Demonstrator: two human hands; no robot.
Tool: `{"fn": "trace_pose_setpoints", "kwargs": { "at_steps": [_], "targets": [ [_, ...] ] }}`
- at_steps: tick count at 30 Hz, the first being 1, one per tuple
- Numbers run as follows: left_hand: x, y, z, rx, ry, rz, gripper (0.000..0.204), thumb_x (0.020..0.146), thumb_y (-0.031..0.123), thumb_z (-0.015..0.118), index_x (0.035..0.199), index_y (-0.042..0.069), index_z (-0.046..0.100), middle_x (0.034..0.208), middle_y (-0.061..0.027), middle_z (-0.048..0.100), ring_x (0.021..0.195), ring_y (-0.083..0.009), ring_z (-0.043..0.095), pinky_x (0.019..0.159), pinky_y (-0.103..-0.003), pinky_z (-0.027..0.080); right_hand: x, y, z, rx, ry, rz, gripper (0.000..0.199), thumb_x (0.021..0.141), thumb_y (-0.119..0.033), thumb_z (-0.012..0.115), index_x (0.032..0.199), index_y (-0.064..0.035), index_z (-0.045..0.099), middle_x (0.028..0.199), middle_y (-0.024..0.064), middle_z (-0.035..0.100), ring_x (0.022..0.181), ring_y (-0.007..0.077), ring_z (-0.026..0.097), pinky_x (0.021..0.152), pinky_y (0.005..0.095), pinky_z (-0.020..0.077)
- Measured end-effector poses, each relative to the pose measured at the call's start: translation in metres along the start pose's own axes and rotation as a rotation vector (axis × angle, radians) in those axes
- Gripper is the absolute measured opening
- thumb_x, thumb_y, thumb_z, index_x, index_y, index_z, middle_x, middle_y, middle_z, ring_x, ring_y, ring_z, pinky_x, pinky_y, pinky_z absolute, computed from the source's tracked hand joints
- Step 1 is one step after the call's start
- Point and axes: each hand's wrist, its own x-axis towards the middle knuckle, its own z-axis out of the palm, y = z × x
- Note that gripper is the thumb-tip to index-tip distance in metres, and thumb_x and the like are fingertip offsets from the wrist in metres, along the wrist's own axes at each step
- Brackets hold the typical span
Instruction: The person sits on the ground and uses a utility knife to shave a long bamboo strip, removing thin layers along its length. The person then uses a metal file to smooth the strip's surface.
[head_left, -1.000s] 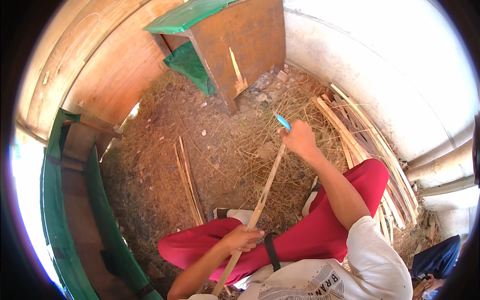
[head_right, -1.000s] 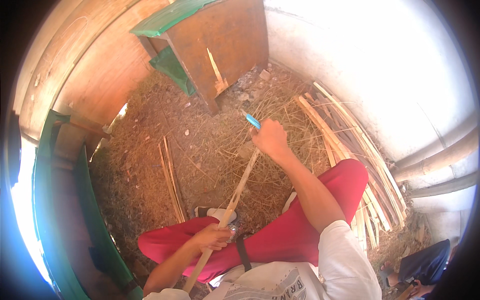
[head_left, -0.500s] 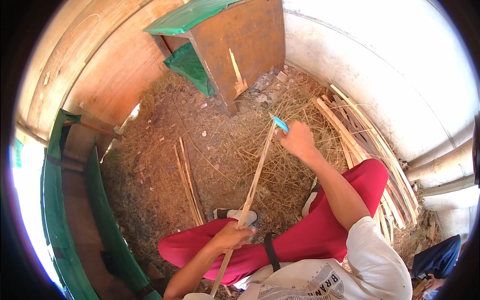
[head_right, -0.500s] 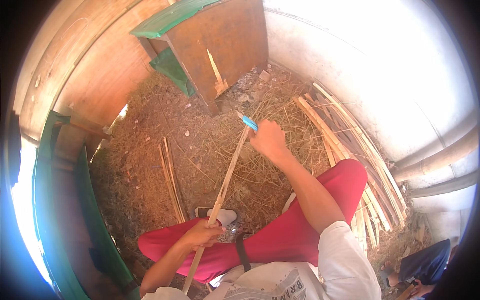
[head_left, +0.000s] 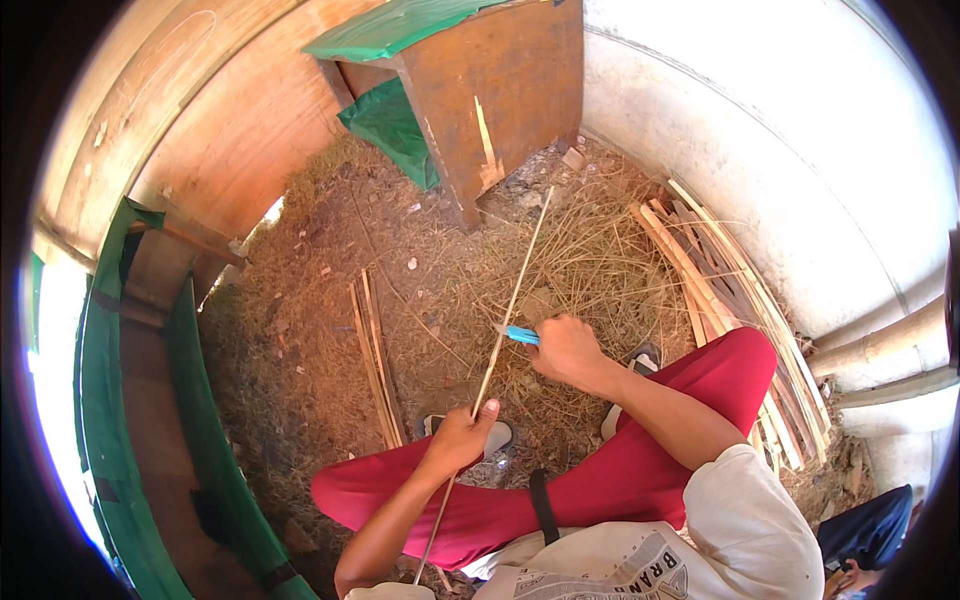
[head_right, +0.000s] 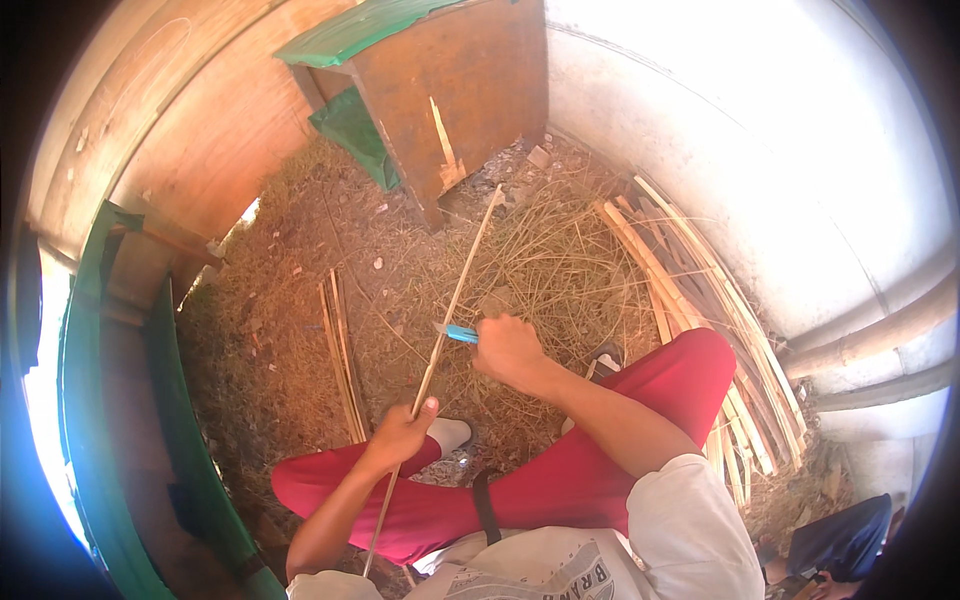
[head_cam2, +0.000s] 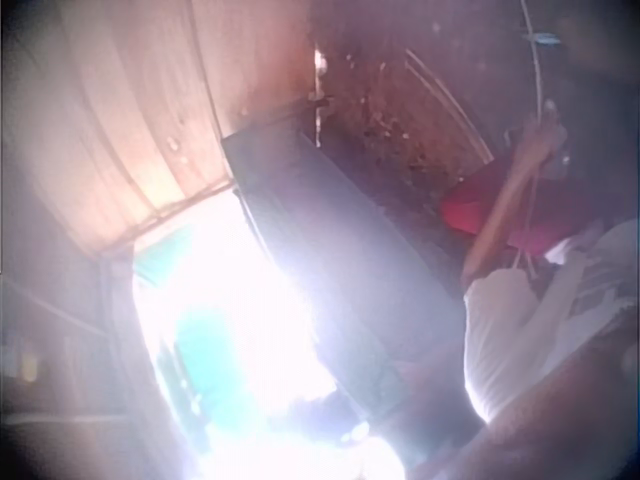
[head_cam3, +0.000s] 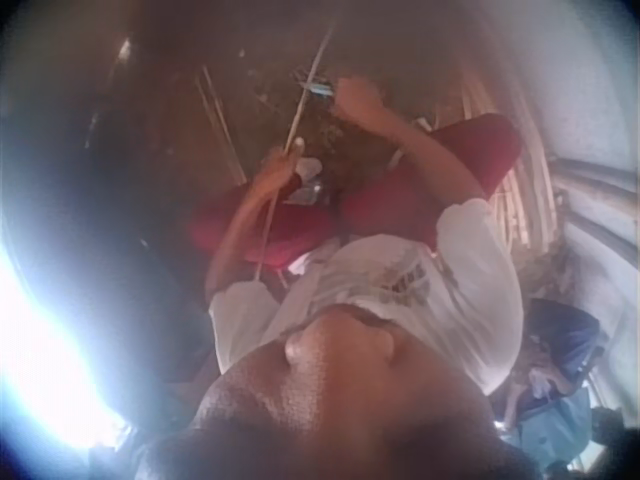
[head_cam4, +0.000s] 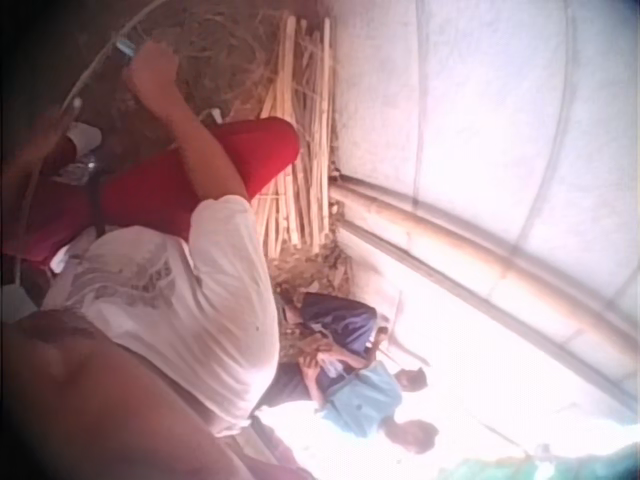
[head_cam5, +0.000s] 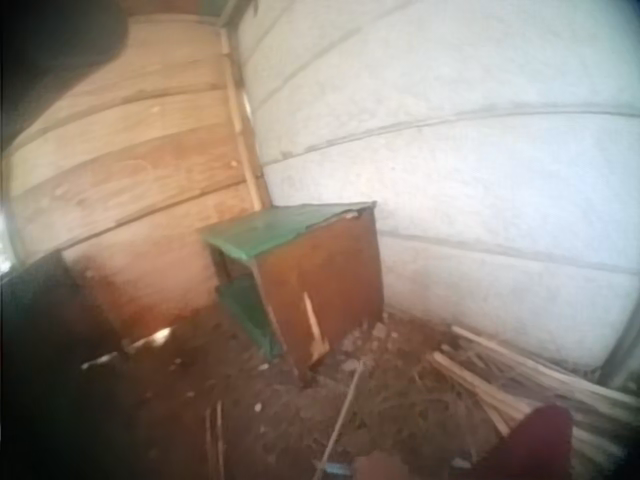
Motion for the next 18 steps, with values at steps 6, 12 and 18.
{"fn": "trace_pose_setpoints", "kwargs": {
  "at_steps": [6,12,18],
  "targets": [
    [-0.005,0.017,0.011,-0.088,0.129,0.122,0.054,0.105,0.049,0.048,0.093,-0.002,0.06,0.065,-0.0116,0.052,0.061,-0.0193,0.052,0.059,-0.039,0.043,0.003,0.001,0.002,-0.082,0.063,-0.021,0.016,0.077,-0.013,0.066,0.084,0.0005,0.072,0.083,0.0262,0.07,0.078,0.0428,0.071,0.072,0.0511,0.0571],
    [0.003,0.0,0.009,0.047,0.116,0.197,0.048,0.108,0.042,0.045,0.105,-0.002,0.061,0.066,-0.0105,0.057,0.062,-0.0218,0.058,0.061,-0.04,0.047,0.005,0.005,0.003,-0.145,0.063,-0.038,0.015,0.079,-0.011,0.064,0.084,0.0,0.073,0.083,0.0234,0.071,0.079,0.0396,0.072,0.071,0.0501,0.0569],
    [0.007,0.007,-0.001,-0.066,0.005,0.092,0.045,0.109,0.038,0.042,0.101,-0.001,0.063,0.065,-0.0119,0.058,0.059,-0.0243,0.059,0.06,-0.04,0.048,0.009,0.012,0.008,-0.133,0.01,0.003,0.019,0.079,-0.014,0.065,0.087,0.002,0.072,0.089,0.0265,0.069,0.083,0.0419,0.07,0.075,0.0511,0.0557]
  ]
}}
